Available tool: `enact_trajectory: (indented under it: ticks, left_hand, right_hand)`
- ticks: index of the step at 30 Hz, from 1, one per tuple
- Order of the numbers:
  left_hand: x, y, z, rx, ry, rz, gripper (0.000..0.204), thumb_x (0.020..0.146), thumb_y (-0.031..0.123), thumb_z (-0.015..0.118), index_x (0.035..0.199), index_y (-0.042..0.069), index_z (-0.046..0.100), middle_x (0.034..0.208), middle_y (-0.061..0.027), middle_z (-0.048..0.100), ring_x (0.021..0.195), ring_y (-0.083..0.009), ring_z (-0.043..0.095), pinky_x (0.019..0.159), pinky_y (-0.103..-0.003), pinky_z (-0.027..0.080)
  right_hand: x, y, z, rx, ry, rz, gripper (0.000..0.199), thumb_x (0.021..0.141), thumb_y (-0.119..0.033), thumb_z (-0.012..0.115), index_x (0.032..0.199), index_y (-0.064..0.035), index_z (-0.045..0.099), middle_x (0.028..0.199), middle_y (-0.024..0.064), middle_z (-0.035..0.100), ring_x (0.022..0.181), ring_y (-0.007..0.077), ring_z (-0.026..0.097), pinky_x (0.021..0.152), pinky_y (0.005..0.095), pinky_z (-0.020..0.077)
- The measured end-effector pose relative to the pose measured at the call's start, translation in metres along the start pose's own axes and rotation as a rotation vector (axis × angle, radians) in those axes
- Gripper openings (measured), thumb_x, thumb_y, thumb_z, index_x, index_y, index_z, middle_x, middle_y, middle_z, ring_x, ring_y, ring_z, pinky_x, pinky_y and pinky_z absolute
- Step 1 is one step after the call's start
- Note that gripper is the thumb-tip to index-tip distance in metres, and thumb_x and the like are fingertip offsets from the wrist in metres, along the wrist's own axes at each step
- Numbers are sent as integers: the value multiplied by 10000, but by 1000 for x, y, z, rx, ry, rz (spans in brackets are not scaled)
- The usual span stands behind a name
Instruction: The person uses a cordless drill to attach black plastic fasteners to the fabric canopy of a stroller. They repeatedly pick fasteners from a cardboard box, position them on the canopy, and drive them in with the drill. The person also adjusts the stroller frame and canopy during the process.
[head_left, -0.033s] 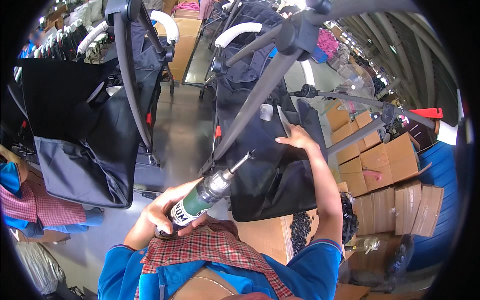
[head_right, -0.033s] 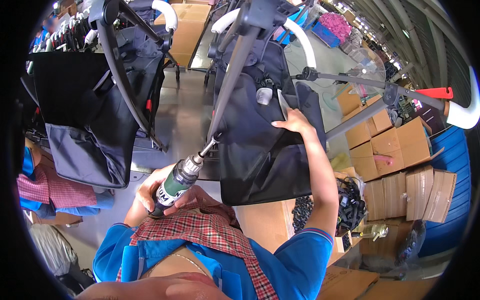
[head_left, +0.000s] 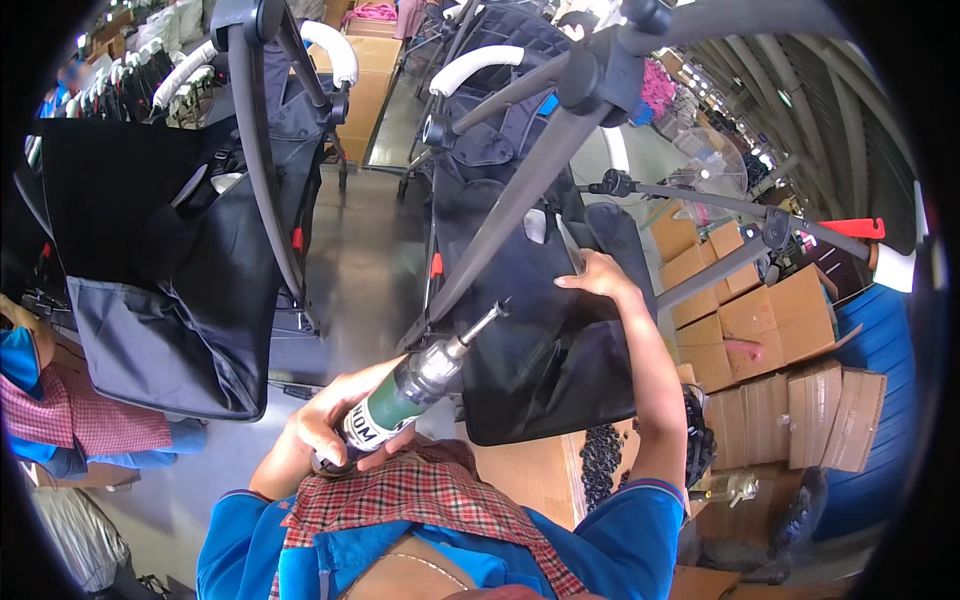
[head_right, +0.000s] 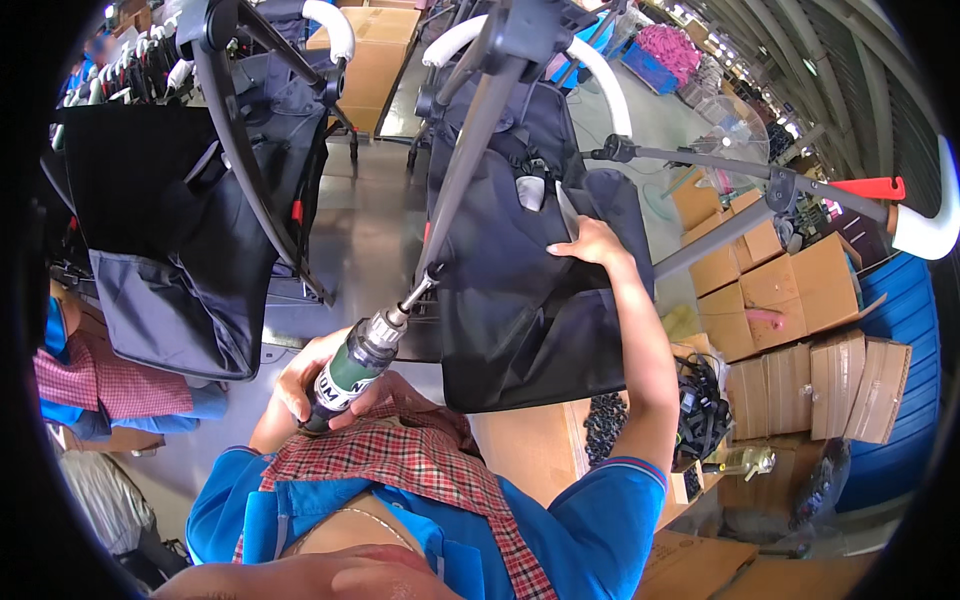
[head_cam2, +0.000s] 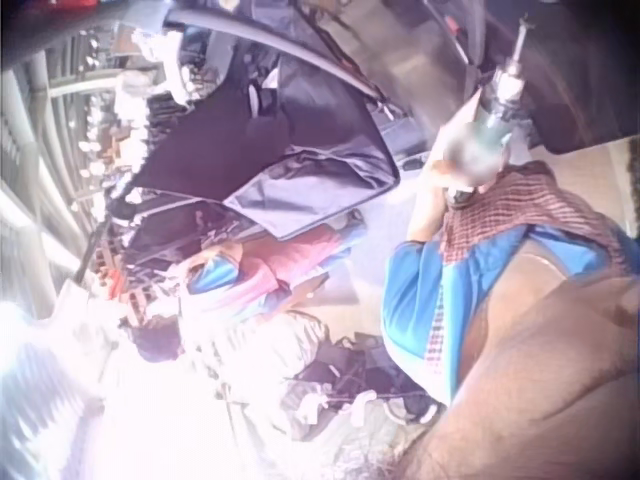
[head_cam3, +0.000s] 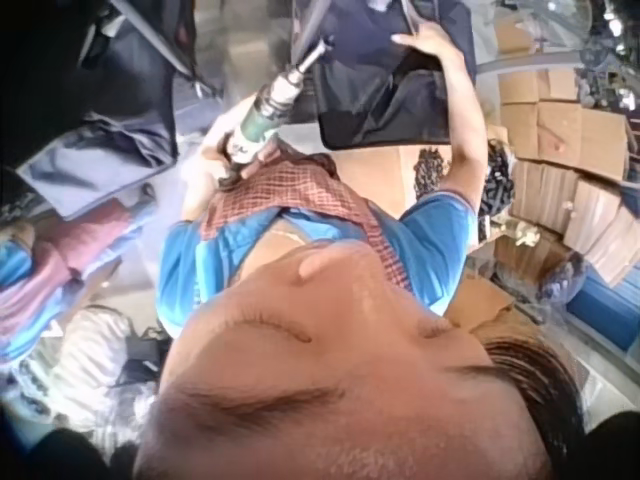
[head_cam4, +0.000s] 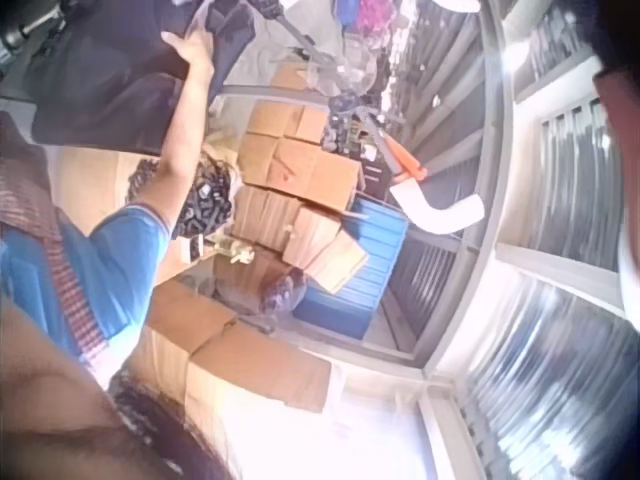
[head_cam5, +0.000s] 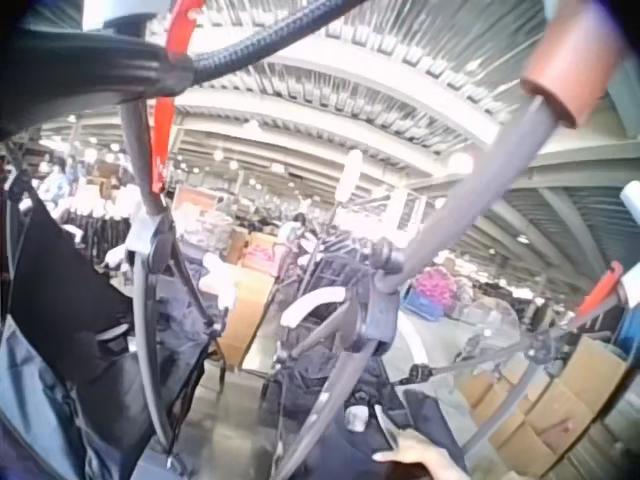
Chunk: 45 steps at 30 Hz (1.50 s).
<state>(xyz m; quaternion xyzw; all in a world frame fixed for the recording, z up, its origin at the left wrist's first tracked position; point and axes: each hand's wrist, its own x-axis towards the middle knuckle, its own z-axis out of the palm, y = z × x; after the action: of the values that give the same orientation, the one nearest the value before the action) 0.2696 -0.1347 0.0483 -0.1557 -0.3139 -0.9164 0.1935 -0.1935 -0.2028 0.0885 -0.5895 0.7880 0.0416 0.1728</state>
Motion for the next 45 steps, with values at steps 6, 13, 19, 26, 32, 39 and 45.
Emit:
enact_trajectory:
  ticks: [6,13,19,26,32,39,45]
  left_hand:
    - [18,2,-17,-56,-4,19,1193,577,193,876,1509,-3,158,879,-222,566,537,-182,568,477,-261,459]
    - [28,17,-17,-32,34,21,1173,549,220,877,1481,-23,207,853,-206,579,522,-177,563,466,-255,451]
    - [25,17,-26,-49,24,117,1173,560,200,876,1480,-31,187,870,-221,576,534,-184,577,472,-255,464]
    - [25,23,-24,-6,79,126,1164,559,215,878,1477,-28,204,873,-214,578,531,-180,573,473,-250,460]
    - [28,30,-23,-21,91,155,1132,567,207,865,1466,-35,221,868,-218,568,524,-181,563,473,-252,467]
    - [41,29,-33,-42,23,226,1075,593,184,841,1445,-36,225,883,-246,566,519,-198,573,455,-262,467]
    - [46,29,-36,-28,8,282,1077,587,168,823,1441,-45,204,890,-259,570,519,-227,581,441,-293,473]
  right_hand:
    - [23,22,19,148,149,13,958,680,-581,780,1355,30,483,1274,288,556,1218,379,536,1050,402,406]
    - [71,15,56,231,329,-203,242,788,-267,767,899,-78,666,1040,120,600,1026,303,577,909,394,450]
    - [85,26,69,315,404,-157,500,715,-331,831,1028,27,675,1224,174,606,1109,295,598,953,383,456]
    - [83,14,50,383,468,-17,440,733,-245,817,1064,-8,650,998,136,692,1003,247,647,925,333,466]
    - [19,-59,-75,967,1022,-525,222,857,-70,720,1024,28,611,963,80,657,903,160,587,851,310,476]
    - [-58,-183,-116,820,1118,-846,334,839,6,664,1168,-9,607,1050,71,649,884,114,608,822,268,500]
    - [-67,-174,-128,612,1118,-853,234,840,-62,636,1053,34,640,971,87,657,860,151,606,818,286,483]
